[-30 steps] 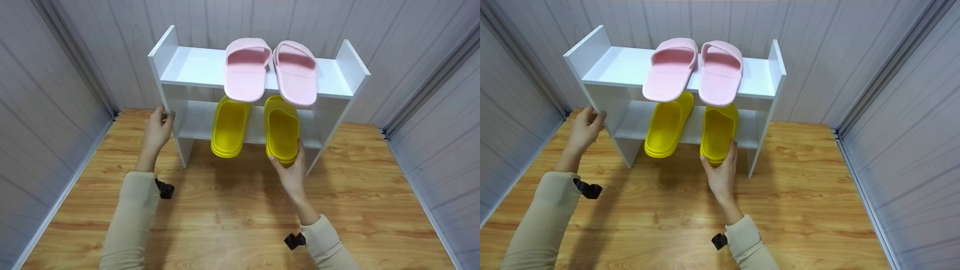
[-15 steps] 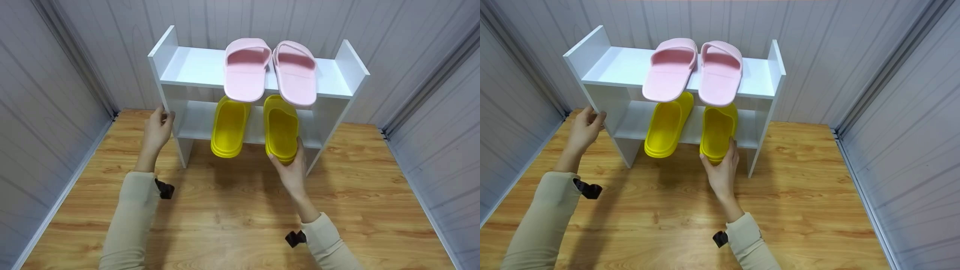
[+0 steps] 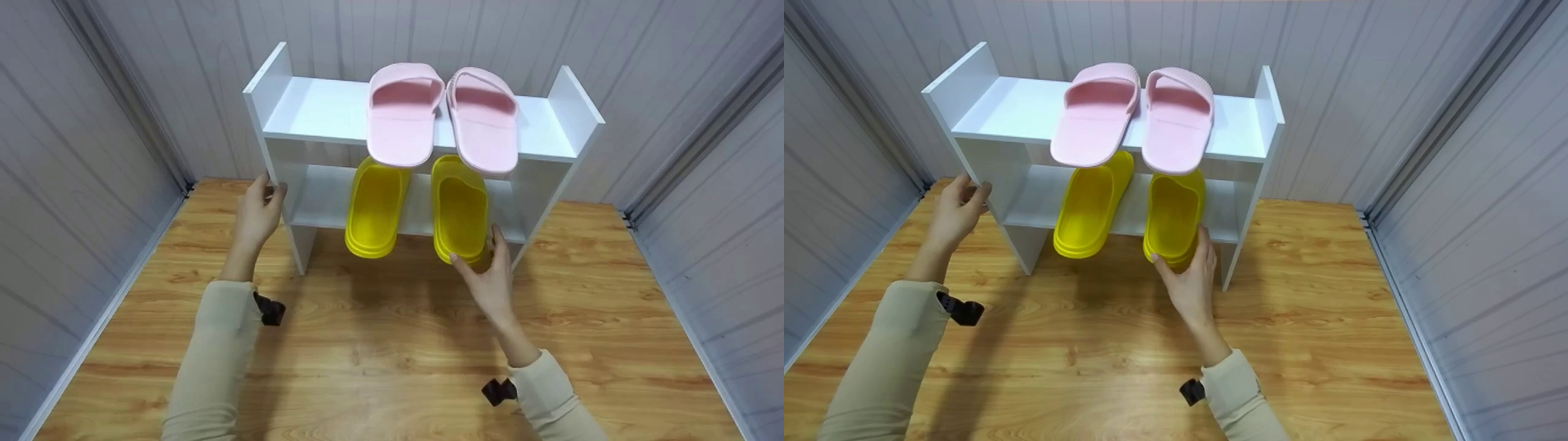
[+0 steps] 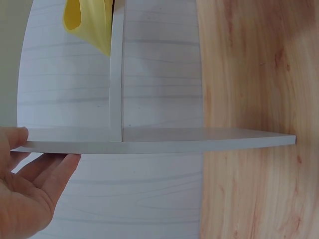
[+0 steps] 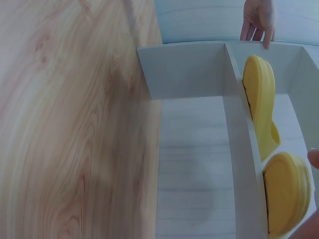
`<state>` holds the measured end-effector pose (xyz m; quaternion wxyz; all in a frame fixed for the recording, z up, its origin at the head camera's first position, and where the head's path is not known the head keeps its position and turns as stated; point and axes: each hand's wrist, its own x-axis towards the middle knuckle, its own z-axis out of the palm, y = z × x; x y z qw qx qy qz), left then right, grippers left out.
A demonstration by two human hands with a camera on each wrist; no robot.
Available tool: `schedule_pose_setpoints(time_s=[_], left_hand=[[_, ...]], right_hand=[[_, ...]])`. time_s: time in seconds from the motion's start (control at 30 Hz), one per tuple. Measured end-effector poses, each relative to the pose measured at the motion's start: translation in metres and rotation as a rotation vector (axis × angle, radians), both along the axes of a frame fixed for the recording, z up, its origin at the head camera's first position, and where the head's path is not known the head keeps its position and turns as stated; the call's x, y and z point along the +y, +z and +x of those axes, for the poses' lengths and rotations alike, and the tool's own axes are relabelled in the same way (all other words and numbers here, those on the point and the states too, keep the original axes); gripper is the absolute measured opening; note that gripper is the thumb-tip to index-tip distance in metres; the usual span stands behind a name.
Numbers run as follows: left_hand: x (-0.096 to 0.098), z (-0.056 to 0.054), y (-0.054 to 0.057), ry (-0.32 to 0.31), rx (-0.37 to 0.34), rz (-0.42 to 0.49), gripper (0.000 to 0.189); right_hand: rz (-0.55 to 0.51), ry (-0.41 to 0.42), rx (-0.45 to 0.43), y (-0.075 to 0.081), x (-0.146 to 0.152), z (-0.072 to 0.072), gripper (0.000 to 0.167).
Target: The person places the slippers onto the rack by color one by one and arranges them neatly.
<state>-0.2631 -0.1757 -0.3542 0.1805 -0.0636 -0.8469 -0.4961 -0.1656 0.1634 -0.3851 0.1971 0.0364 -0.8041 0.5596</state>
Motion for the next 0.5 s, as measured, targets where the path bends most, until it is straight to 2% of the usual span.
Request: schedule_pose_setpoints(time_s=[0.23,0.37,0.5], left_hand=[[-0.001,0.001,-0.001,-0.012,0.004,0.013,0.030],[-0.002,0.003,-0.002,-0.015,0.019,0.000,0.031],[-0.005,0.006,-0.006,-0.021,0.062,-0.086,0.032]], right_hand=[[0.111,0.049,-0.070,-0.015,0.041,-0.009,0.076],[0.181,0.080,0.025,-0.017,0.060,-0.011,0.070],[0.260,0.076,0.117,-0.013,0.082,-0.010,0.063]])
